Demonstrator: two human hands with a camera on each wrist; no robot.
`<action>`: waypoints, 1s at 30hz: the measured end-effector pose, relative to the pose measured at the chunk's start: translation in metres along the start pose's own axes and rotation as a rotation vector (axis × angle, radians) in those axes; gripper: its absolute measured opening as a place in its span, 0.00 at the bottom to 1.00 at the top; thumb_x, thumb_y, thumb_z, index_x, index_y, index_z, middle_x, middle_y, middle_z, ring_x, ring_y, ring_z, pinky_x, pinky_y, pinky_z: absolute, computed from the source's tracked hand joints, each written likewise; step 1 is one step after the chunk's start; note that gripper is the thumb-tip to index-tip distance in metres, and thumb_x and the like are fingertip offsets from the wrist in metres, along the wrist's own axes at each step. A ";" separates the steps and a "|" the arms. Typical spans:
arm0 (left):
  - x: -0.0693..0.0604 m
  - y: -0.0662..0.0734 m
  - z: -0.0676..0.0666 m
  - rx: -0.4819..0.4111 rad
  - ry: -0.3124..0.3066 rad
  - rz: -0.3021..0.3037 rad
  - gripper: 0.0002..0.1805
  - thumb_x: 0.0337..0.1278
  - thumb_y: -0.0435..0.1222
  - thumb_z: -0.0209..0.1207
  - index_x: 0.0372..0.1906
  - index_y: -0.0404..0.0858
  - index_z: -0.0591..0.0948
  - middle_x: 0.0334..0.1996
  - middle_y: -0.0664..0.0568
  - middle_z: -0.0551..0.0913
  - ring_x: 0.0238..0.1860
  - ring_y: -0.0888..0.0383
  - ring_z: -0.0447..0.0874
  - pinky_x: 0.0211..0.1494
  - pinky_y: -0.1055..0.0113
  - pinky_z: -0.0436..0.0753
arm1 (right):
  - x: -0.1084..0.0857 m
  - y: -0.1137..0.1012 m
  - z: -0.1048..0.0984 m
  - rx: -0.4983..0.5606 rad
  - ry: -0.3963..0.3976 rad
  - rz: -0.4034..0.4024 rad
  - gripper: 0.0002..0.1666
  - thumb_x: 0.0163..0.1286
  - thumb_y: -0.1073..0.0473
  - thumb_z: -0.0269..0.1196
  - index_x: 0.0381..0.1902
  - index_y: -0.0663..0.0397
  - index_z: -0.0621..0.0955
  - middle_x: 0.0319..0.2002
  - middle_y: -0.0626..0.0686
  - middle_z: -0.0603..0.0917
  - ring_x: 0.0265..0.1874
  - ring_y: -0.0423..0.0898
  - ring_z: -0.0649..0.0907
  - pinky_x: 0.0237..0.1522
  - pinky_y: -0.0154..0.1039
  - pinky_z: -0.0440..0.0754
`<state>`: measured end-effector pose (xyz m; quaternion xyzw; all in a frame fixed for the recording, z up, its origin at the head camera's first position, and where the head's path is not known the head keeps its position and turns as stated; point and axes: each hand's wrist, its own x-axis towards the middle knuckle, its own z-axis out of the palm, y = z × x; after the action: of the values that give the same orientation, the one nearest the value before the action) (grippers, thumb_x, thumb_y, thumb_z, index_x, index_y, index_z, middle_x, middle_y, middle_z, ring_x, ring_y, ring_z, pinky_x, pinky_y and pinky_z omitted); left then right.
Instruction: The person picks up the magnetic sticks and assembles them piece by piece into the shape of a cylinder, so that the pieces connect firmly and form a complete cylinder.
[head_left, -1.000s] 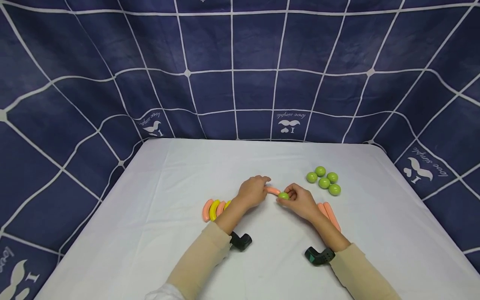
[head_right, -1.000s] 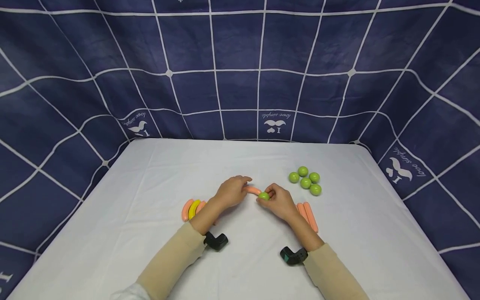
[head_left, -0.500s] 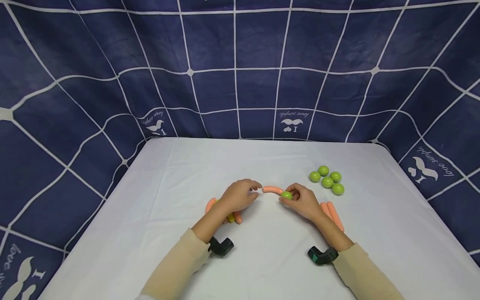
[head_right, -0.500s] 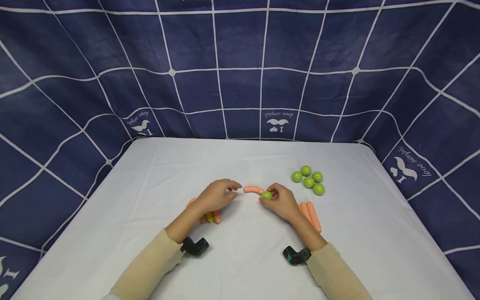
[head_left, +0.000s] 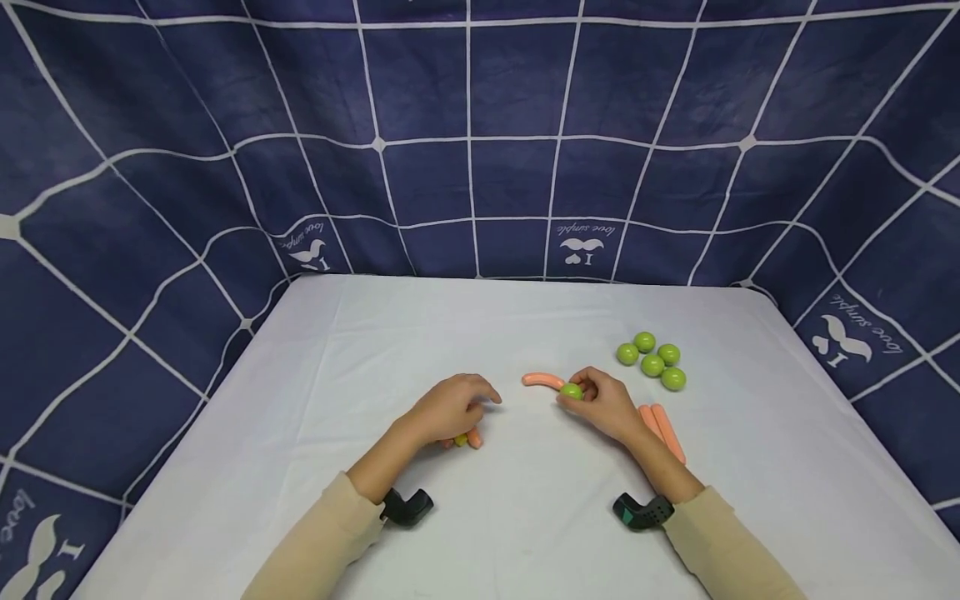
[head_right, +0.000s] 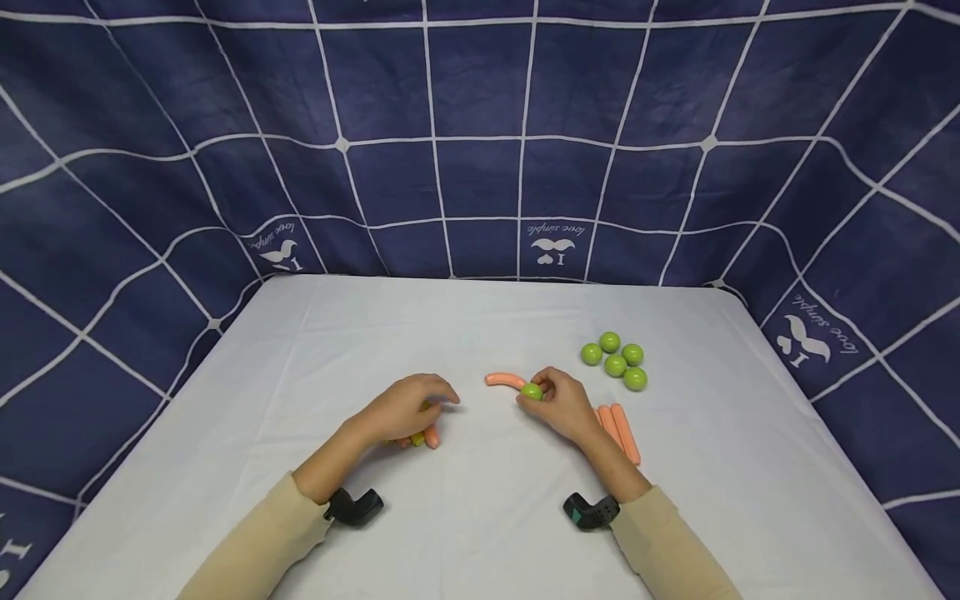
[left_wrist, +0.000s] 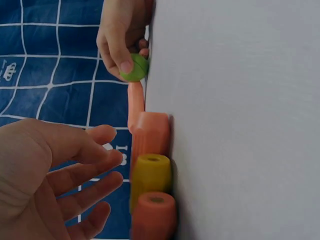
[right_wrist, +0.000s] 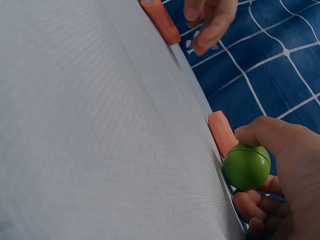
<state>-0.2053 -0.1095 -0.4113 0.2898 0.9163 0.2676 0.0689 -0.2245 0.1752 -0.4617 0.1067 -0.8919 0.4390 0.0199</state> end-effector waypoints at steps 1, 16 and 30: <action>-0.002 -0.001 0.000 0.001 -0.001 -0.001 0.18 0.58 0.25 0.53 0.48 0.42 0.85 0.49 0.54 0.82 0.53 0.56 0.77 0.58 0.59 0.74 | 0.000 0.000 0.000 0.001 0.001 -0.001 0.19 0.58 0.54 0.72 0.40 0.59 0.80 0.27 0.50 0.76 0.27 0.45 0.73 0.27 0.34 0.71; -0.014 -0.017 0.005 -0.054 -0.044 0.054 0.13 0.62 0.28 0.54 0.44 0.43 0.85 0.45 0.57 0.83 0.50 0.59 0.78 0.56 0.60 0.75 | 0.000 -0.001 0.001 0.016 -0.001 -0.012 0.21 0.58 0.55 0.72 0.44 0.61 0.79 0.31 0.51 0.78 0.29 0.45 0.74 0.29 0.34 0.73; -0.013 -0.019 0.002 -0.081 -0.070 0.062 0.13 0.58 0.26 0.56 0.44 0.41 0.85 0.50 0.55 0.81 0.48 0.58 0.76 0.54 0.60 0.75 | -0.001 -0.003 0.000 0.021 0.003 0.009 0.23 0.58 0.55 0.72 0.46 0.63 0.78 0.32 0.52 0.78 0.29 0.45 0.74 0.30 0.34 0.73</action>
<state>-0.2035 -0.1297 -0.4233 0.3244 0.8923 0.2960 0.1044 -0.2231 0.1731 -0.4596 0.1020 -0.8878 0.4484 0.0180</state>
